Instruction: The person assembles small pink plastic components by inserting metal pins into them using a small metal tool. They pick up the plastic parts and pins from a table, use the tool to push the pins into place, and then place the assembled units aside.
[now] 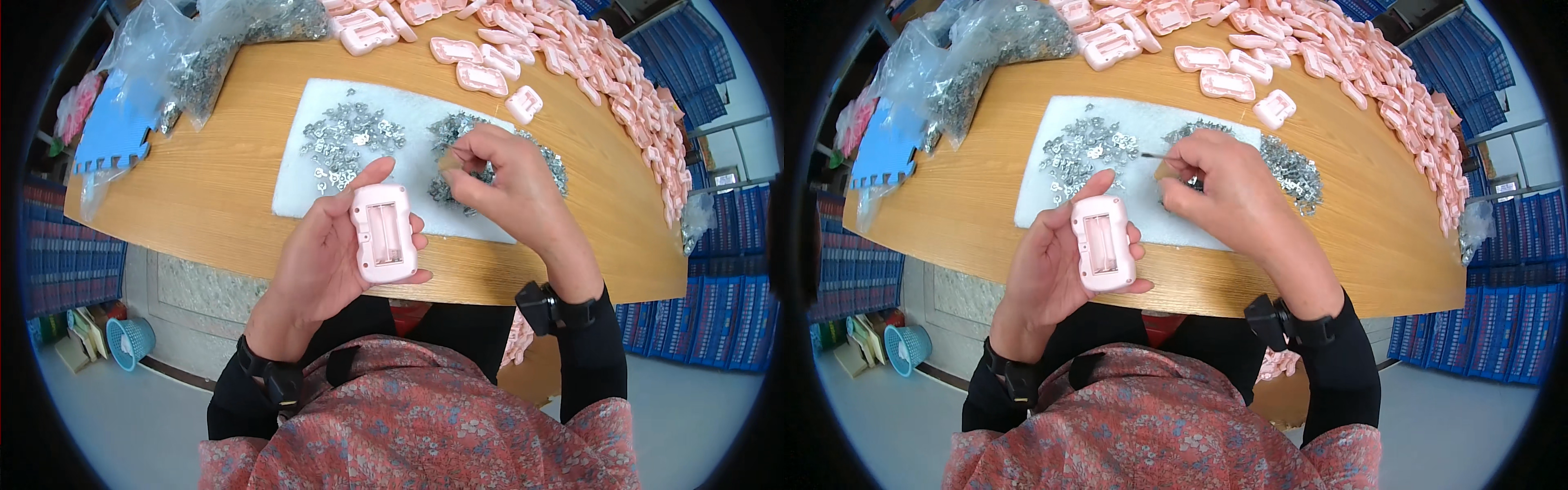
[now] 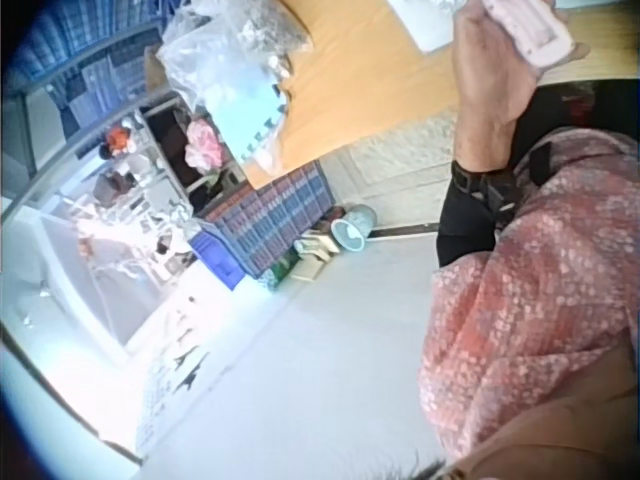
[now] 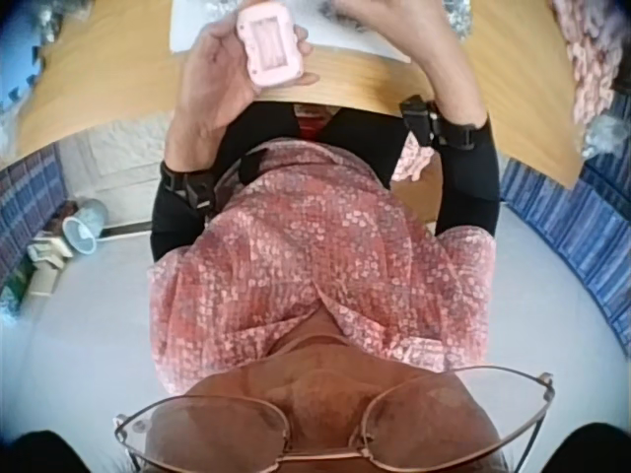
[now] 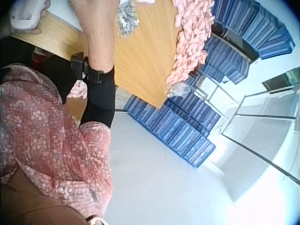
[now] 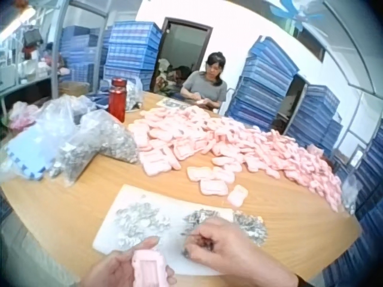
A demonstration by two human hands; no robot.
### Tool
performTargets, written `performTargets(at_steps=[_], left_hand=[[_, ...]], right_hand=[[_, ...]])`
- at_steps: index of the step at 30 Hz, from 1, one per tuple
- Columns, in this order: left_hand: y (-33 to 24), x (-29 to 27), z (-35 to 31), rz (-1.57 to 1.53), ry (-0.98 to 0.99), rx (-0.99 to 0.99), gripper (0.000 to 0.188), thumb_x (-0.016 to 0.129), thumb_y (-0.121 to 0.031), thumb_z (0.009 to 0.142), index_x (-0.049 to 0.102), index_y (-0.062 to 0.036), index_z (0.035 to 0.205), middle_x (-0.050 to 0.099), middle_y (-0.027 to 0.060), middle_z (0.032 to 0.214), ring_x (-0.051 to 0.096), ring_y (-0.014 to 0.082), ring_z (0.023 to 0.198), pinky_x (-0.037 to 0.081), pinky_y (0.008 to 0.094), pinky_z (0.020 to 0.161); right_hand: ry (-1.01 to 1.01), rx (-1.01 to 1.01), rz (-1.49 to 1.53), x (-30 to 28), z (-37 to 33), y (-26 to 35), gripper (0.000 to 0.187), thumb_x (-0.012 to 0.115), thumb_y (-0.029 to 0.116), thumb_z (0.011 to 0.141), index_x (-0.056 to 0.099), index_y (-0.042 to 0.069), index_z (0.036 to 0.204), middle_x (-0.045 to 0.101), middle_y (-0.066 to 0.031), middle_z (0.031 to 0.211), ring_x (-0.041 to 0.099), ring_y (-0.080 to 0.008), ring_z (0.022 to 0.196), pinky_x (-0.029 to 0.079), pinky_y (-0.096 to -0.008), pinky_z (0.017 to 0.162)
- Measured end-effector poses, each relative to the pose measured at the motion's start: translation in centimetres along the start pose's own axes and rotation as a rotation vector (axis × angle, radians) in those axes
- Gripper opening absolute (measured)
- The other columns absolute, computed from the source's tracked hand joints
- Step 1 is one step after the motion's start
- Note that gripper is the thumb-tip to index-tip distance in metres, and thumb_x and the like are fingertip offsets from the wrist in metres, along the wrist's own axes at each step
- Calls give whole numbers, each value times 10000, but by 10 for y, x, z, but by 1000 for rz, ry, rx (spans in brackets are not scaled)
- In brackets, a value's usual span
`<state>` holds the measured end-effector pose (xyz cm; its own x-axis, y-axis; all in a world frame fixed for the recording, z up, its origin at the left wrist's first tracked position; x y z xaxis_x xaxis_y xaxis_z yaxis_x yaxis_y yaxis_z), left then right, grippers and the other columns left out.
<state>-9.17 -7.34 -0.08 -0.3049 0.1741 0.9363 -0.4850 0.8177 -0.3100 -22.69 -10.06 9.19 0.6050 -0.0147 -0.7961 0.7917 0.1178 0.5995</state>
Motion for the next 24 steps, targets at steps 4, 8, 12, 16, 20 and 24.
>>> performTargets(at_steps=[4, 8, 12, 16, 20, 24], left_hand=[[8, -2, 3, 180, -41, -12, 553, 309, -437, 1047, 256, -163, 1524, 620, 142, 1089, 665, 259, 938, 593, 504, 786], [17, 0, 6, 353, -73, -42, 575, 267, -478, 1049, 303, -133, 1508, 590, 63, 1006, 639, 174, 840, 605, 411, 722], [25, 4, 9, 366, -89, -65, 577, 234, -476, 1053, 275, -125, 1508, 625, 84, 1049, 657, 197, 818, 621, 419, 674], [36, 7, 9, 404, -114, -105, 543, 214, -454, 1057, 313, -120, 1473, 622, 74, 1046, 656, 194, 814, 619, 420, 679], [43, 4, 10, 494, -138, -151, 514, 209, -451, 1058, 377, -117, 1411, 621, 75, 1037, 656, 206, 815, 616, 432, 685], [51, -1, 8, 532, -165, -199, 535, 223, -489, 1049, 412, -104, 1370, 608, 95, 1001, 656, 218, 793, 609, 431, 695]], right_hand=[[28, -9, 104, -1, -19, 18, 176, 703, 110, 751, 603, -13, 827, 550, -66, 729, 543, -156, 685, 443, -291, 642], [34, -105, 71, 2, -27, 32, 184, 714, 114, 741, 617, -13, 832, 570, -80, 731, 565, -180, 680, 461, -304, 637], [7, -104, 117, 5, -31, 35, 190, 718, 123, 731, 638, -11, 840, 590, -98, 737, 590, -207, 688, 483, -323, 641], [1, -114, 18, 7, -34, 34, 189, 719, 134, 728, 667, -3, 848, 612, -107, 736, 616, -224, 702, 496, -339, 648], [28, -124, -117, 10, -36, 36, 190, 726, 144, 727, 676, 1, 840, 623, -112, 731, 632, -239, 707, 501, -355, 645], [48, -106, -239, 13, -37, 37, 174, 730, 144, 747, 667, -3, 815, 622, -123, 719, 625, -255, 674, 496, -363, 614]])
Point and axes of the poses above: each hand's wrist, its own z-axis towards the middle knuckle, its own x-axis out of the palm, y = z × x, the point moved 10 cm from there along z, towards the middle knuckle
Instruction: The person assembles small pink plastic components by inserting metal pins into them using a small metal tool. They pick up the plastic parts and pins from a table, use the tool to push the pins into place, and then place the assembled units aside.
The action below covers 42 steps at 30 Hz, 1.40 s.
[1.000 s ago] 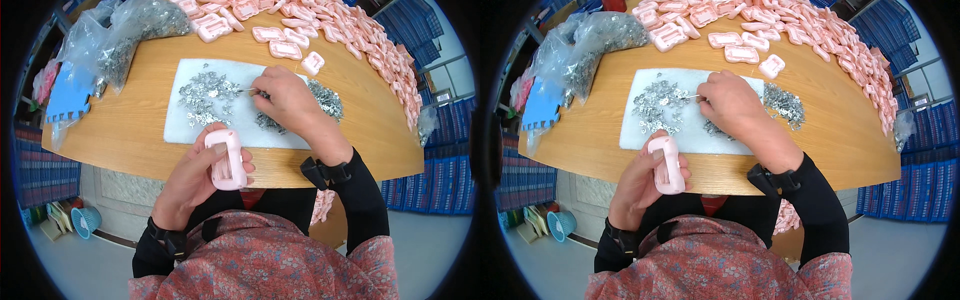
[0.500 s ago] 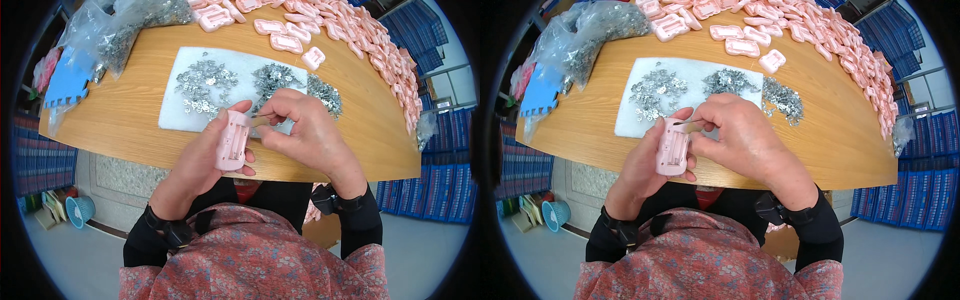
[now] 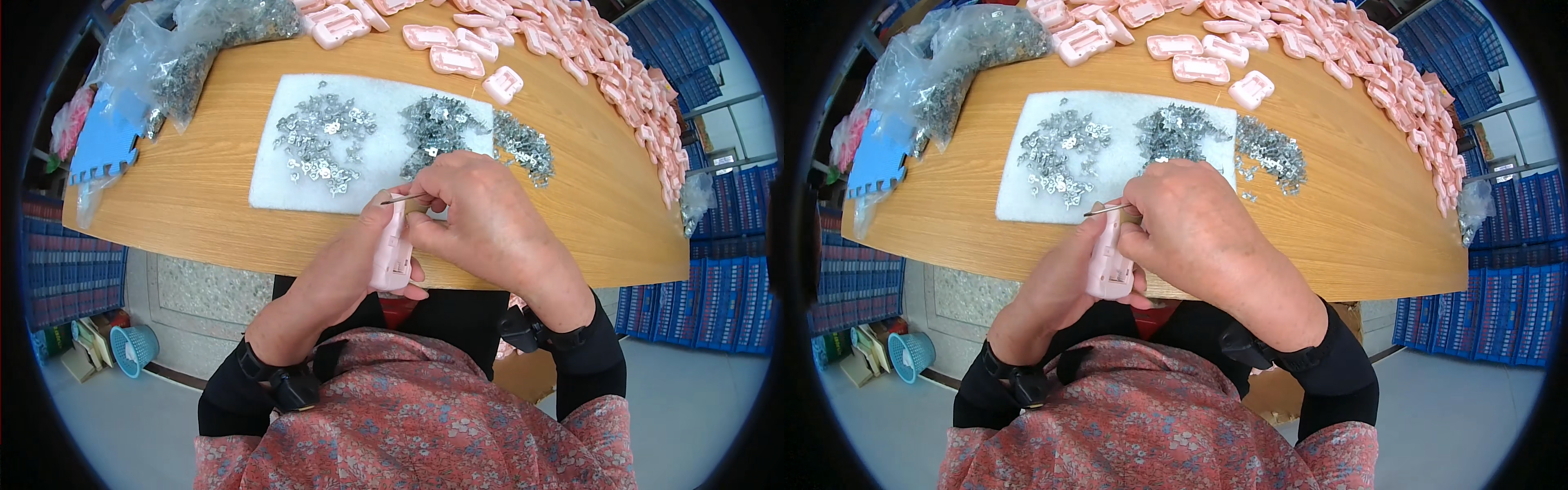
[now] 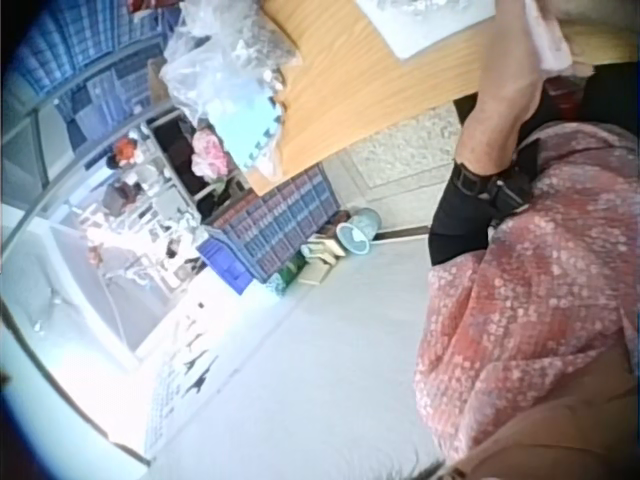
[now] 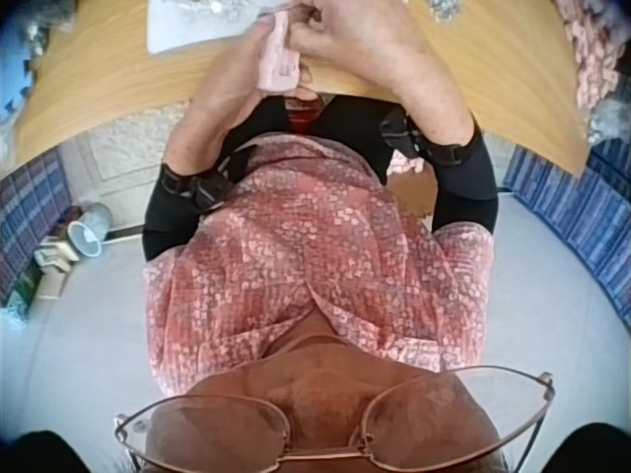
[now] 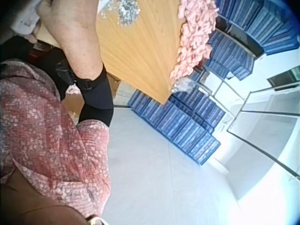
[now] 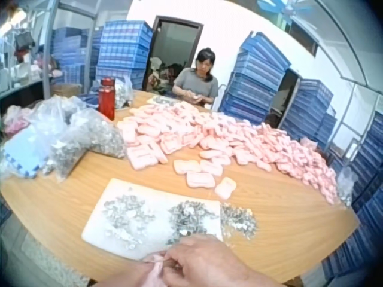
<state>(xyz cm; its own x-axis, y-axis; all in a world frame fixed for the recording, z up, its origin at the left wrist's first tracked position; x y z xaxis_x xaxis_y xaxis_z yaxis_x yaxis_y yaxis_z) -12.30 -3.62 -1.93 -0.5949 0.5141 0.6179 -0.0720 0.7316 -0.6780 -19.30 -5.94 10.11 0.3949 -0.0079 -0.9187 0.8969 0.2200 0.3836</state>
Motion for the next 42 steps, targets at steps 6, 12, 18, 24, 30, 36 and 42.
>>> performTargets(at_steps=[6, 12, 18, 24, 30, 36, 42], left_hand=[[16, -1, 1, -207, 46, -137, 554, 236, -502, 1046, 400, -94, 1384, 606, 130, 960, 671, 267, 787, 603, 441, 705], [6, 0, 3, -265, 83, -62, 565, 214, -466, 1058, 376, -53, 1408, 641, 148, 949, 684, 293, 745, 599, 434, 679], [-7, 2, 3, -17, 61, 83, 481, 343, -365, 1057, 383, -51, 1420, 642, 111, 1017, 676, 213, 829, 573, 331, 728], [-22, -3, -3, 412, -12, 290, 353, 484, -166, 1010, 487, -13, 1328, 619, 44, 1045, 597, 81, 866, 511, 247, 735], [-41, 17, -8, 951, -8, 320, 330, 433, -113, 997, 477, -14, 1308, 613, 41, 964, 576, 92, 815, 516, 268, 705], [-1, 3, 6, 86, 129, -5, 364, 335, -275, 1027, 512, -28, 1228, 543, 48, 817, 550, 142, 650, 535, 332, 680], [3, 15, 1, -346, 302, -31, 342, 305, -275, 1043, 485, -62, 1241, 453, 14, 786, 443, 107, 577, 526, 337, 662]], right_hand=[[-42, 194, 290, -5, -5, -20, 139, 710, 115, 841, 638, -4, 844, 544, -35, 661, 538, -93, 599, 444, -254, 567], [52, 403, 574, 20, -26, -46, 152, 685, 136, 903, 625, 7, 956, 559, 52, 745, 503, -23, 662, 429, -213, 593], [125, 469, 1075, 53, -40, -54, 277, 684, 209, 925, 605, -5, 1083, 632, 21, 864, 551, -34, 771, 462, -212, 678], [146, 511, 991, 52, -48, -63, 269, 693, 205, 916, 610, -1, 1066, 618, 24, 833, 540, -28, 758, 456, -207, 670], [124, 488, 1046, 51, -51, -61, 260, 678, 197, 927, 604, -1, 1078, 611, 17, 856, 528, -25, 739, 448, -195, 657], [-65, 464, 1164, 37, -52, -62, 272, 665, 180, 937, 603, -16, 1116, 586, 41, 850, 501, -13, 721, 433, -185, 649], [-101, 342, 1007, 38, -51, -54, 299, 716, 153, 890, 644, -15, 1127, 520, 52, 791, 454, -22, 691, 407, -194, 617]])
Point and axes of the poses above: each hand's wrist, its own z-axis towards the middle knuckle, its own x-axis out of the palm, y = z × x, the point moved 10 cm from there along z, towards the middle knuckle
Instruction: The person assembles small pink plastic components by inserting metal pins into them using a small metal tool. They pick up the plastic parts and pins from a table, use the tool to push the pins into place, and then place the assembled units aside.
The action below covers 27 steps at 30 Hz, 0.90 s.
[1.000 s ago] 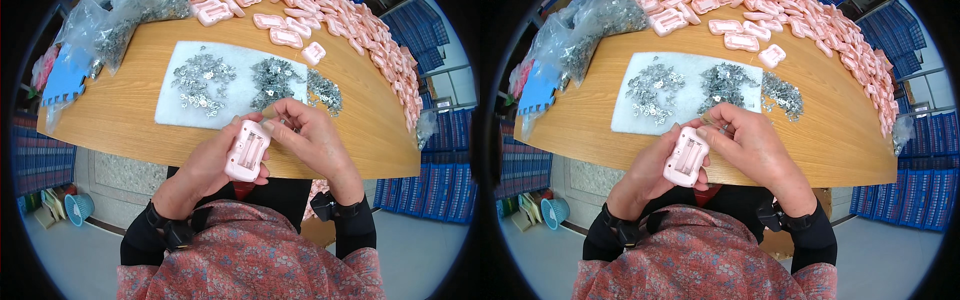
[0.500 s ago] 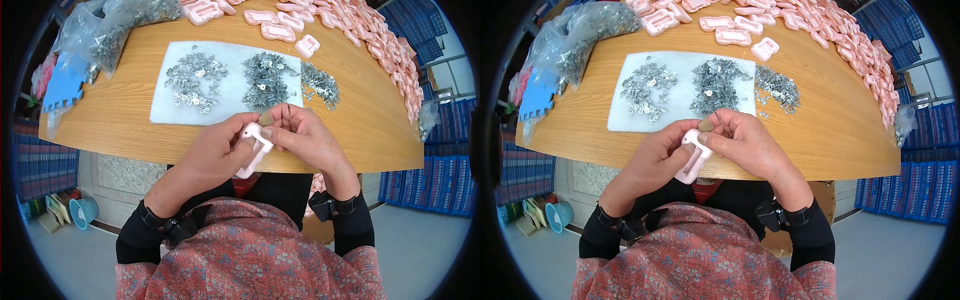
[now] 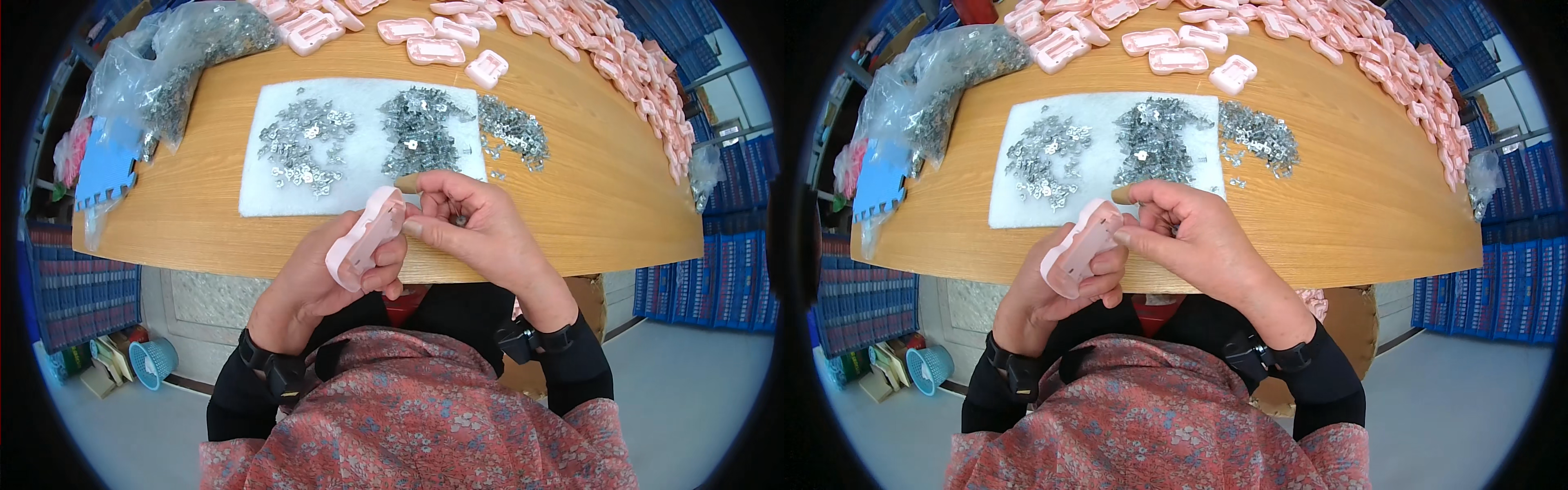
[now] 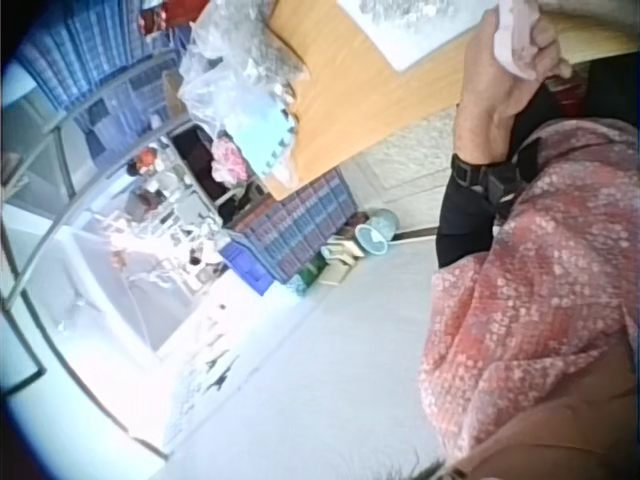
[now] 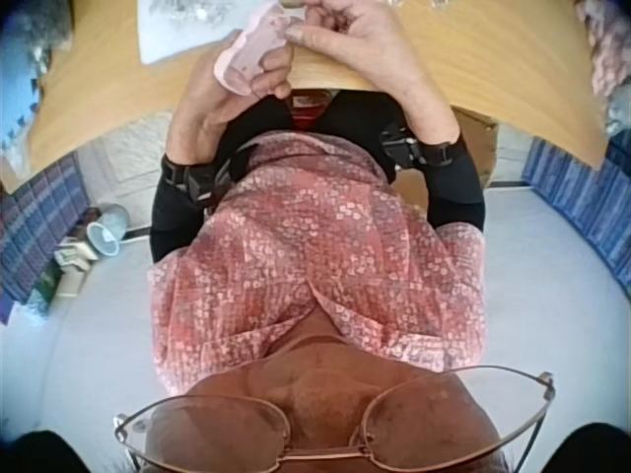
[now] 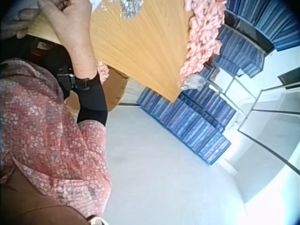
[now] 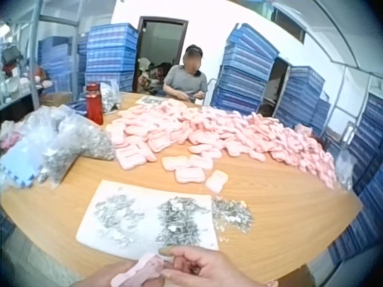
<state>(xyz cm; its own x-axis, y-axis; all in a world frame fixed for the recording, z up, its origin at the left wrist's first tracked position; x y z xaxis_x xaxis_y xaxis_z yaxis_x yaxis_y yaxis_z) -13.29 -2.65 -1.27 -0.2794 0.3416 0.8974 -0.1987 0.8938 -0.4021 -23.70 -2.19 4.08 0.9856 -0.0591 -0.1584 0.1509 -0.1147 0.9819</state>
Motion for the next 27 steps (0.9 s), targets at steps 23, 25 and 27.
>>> performTargets(at_steps=[23, 25, 27], left_hand=[[44, 26, 8, -309, 288, -157, 440, 340, -373, 1039, 507, -55, 1293, 622, 161, 947, 566, 166, 576, 514, 367, 592], [55, 37, 13, -221, 320, -207, 466, 320, -389, 1048, 475, -53, 1331, 637, 189, 1037, 632, 208, 656, 545, 379, 631], [64, 44, 18, -2, 281, -238, 498, 301, -400, 1057, 412, -59, 1403, 634, 214, 1130, 686, 258, 758, 572, 391, 677]], right_hand=[[8, 95, 250, -10, -32, -22, 286, 706, 182, 906, 640, -8, 1109, 644, 22, 898, 549, -19, 759, 465, -184, 682], [4, 146, 275, -16, -44, -21, 275, 700, 179, 910, 640, -7, 1104, 642, 19, 893, 549, -21, 745, 463, -183, 669], [-16, 205, 235, -34, -63, -22, 267, 696, 180, 910, 644, -3, 1098, 642, 16, 882, 552, -26, 733, 461, -182, 658]])
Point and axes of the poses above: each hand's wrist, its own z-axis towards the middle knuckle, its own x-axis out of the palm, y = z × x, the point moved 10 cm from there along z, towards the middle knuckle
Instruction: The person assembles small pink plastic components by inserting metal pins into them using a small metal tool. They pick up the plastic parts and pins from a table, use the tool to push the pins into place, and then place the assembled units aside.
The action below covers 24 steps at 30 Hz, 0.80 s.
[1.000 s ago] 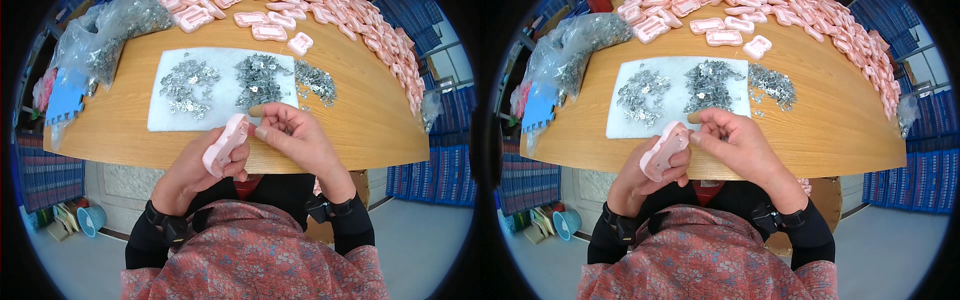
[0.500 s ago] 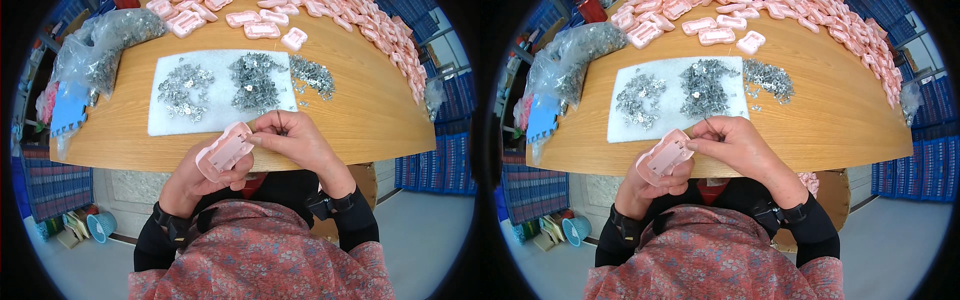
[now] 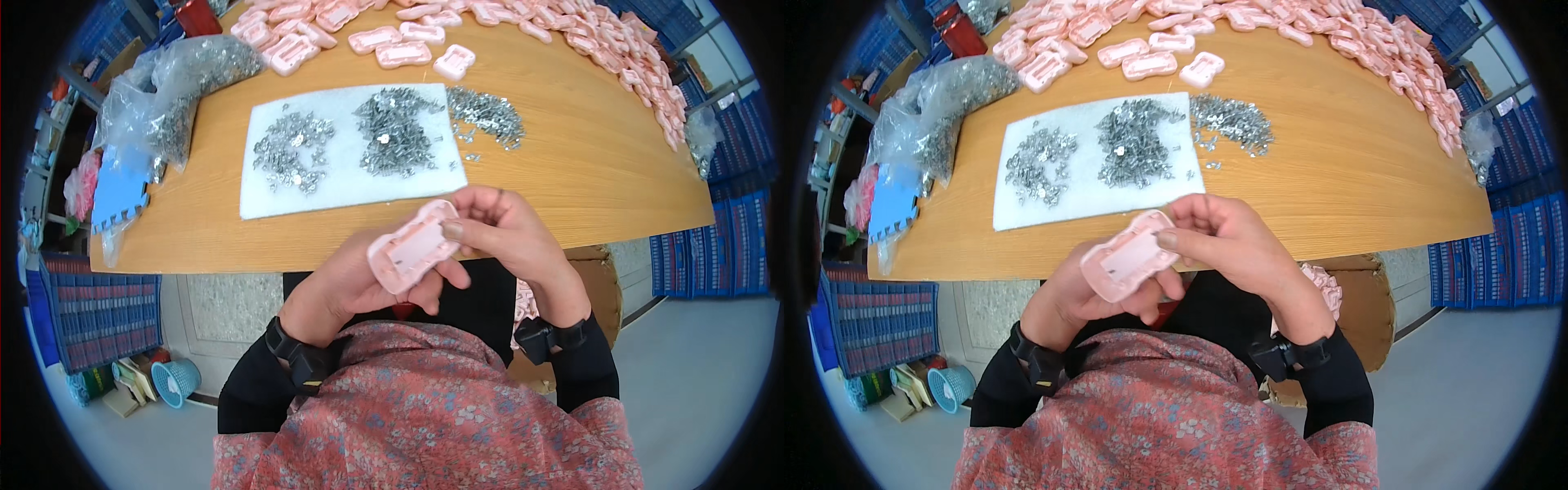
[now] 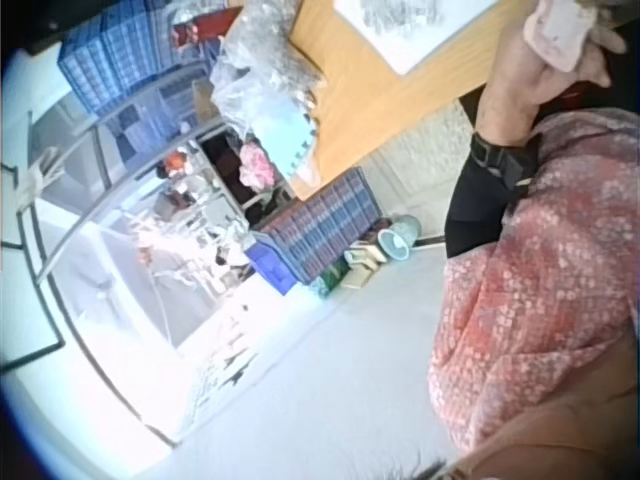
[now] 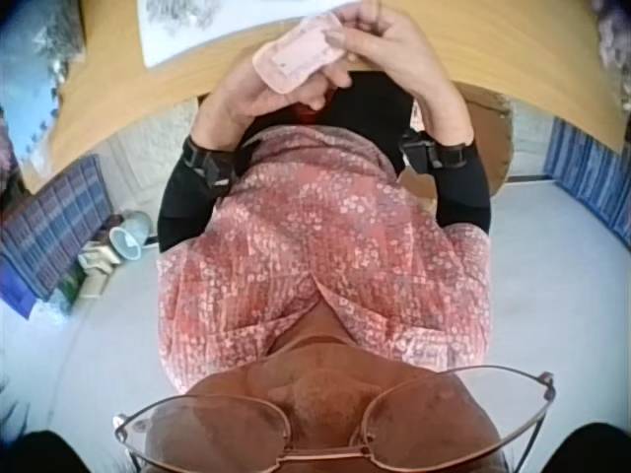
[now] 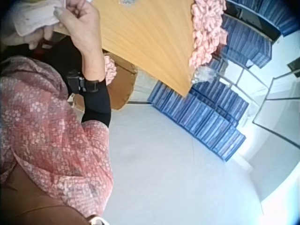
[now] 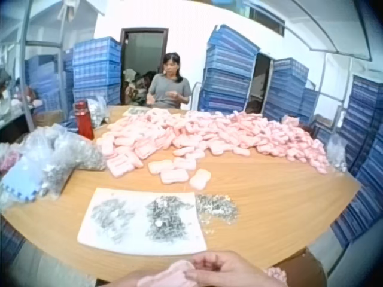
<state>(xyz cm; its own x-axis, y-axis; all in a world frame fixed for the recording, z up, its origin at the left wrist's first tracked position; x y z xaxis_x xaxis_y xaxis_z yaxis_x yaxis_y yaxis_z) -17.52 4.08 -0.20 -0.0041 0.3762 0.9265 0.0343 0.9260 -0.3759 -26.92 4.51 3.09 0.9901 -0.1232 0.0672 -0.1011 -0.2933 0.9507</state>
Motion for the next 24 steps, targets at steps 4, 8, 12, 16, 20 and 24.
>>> performTargets(at_steps=[4, 8, 12, 16, 20, 24], left_hand=[[3, 16, 8, 321, -203, -154, 575, 298, -371, 1069, 117, -111, 1548, 612, 213, 1181, 678, 295, 949, 576, 374, 813], [-33, 29, -6, 698, -352, -169, 479, 415, -301, 1046, 348, -66, 1459, 655, 171, 1077, 686, 232, 910, 563, 314, 791], [-99, 35, 2, 1137, -445, -54, 395, 462, -266, 1034, 494, -45, 1359, 668, 99, 1017, 658, 148, 872, 547, 274, 755], [-184, 23, 43, 1527, -617, 112, 342, 517, -230, 1001, 587, -31, 1269, 671, 52, 988, 626, 107, 864, 530, 263, 752], [-277, -21, 82, 2067, -888, 214, 420, 611, -239, 918, 595, -16, 1274, 682, 141, 1126, 656, 210, 966, 516, 324, 872], [-294, -38, 124, 2299, -906, 211, 453, 672, -264, 843, 633, -34, 1232, 673, 195, 1151, 649, 298, 1047, 503, 379, 924]], right_hand=[[-170, 40, -61, -63, -56, -5, 254, 700, 190, 898, 651, 15, 1074, 637, 22, 850, 560, -39, 722, 452, -177, 639], [-425, 98, -89, -163, -141, -49, 230, 694, 190, 895, 655, 32, 1057, 633, 29, 840, 552, -39, 698, 443, -185, 606], [-736, 99, -239, -258, -224, -106, 189, 666, 181, 916, 654, 37, 1036, 628, 31, 823, 514, -27, 646, 406, -188, 563], [-1004, 4, -270, -301, -258, -153, 179, 653, 168, 933, 655, 22, 1037, 614, 34, 811, 489, -25, 625, 388, -190, 543], [-978, -75, -218, -257, -215, -127, 154, 625, 97, 945, 658, -6, 1055, 608, 43, 817, 503, -31, 663, 412, -194, 579], [-907, -113, -268, -231, -199, -105, 125, 622, 63, 934, 663, -15, 1023, 603, 42, 802, 491, -26, 664, 406, -193, 591]])
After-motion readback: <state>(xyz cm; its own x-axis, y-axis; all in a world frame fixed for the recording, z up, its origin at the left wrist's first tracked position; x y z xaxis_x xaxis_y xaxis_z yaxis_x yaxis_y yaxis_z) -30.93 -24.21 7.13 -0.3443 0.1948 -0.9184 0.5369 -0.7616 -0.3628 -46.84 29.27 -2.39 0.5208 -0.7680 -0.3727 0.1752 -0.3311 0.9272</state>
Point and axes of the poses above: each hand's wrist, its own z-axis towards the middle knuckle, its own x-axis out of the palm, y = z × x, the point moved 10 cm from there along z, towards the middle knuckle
